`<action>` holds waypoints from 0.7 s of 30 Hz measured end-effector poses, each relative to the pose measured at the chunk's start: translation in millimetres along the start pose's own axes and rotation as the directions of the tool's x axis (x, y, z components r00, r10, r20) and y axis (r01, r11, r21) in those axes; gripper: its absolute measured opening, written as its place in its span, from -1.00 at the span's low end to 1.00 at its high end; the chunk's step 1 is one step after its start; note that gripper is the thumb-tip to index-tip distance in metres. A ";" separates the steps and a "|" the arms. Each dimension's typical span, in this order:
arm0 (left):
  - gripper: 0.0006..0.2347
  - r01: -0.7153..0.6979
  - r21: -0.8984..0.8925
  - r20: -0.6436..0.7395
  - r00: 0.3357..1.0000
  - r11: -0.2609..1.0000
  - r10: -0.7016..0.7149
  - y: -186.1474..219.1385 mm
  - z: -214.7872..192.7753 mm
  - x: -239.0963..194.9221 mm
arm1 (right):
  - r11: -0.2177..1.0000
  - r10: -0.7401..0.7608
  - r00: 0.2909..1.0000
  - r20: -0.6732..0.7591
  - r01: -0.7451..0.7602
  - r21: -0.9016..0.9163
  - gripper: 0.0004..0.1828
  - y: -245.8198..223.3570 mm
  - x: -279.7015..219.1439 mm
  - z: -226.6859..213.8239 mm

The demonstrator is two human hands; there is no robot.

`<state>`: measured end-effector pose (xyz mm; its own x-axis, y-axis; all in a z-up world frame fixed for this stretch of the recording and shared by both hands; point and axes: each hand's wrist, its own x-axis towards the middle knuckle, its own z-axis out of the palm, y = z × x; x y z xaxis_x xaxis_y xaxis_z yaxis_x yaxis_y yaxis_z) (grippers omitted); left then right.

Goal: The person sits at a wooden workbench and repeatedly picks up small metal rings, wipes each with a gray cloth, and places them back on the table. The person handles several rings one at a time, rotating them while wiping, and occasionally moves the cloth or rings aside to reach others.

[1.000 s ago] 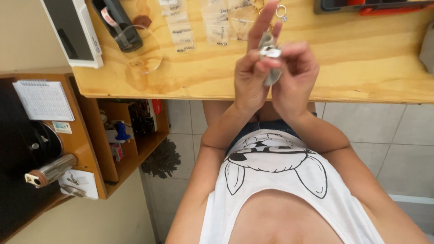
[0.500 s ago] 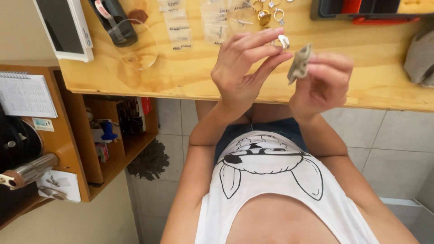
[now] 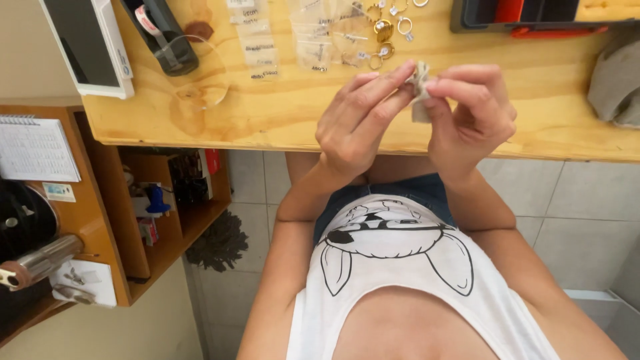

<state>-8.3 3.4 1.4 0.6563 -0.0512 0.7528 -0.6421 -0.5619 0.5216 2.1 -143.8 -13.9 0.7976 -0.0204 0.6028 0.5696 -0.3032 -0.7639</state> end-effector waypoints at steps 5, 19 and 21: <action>-0.86 -0.030 0.038 -0.026 0.999 0.999 0.031 -11.0 8.4 -9.7 | 0.999 -0.045 0.999 0.015 0.045 -0.005 -0.96 9.0 -4.2 -3.3; -0.94 0.370 0.251 0.116 0.906 0.895 -0.407 -73.6 20.9 -74.6 | 0.941 0.199 0.945 0.260 -0.109 -0.322 -0.86 105.1 -44.3 -47.4; -0.92 0.321 0.249 0.165 0.916 0.914 -0.367 -73.8 40.1 -73.4 | 0.941 0.186 0.951 0.247 -0.100 -0.325 -0.84 106.6 -47.9 -46.1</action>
<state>6.8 15.6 -108.4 0.9017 0.0231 0.4317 -0.2770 -0.7357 0.6181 15.4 -219.0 -113.6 0.9135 0.1597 0.3743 0.3920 -0.5924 -0.7038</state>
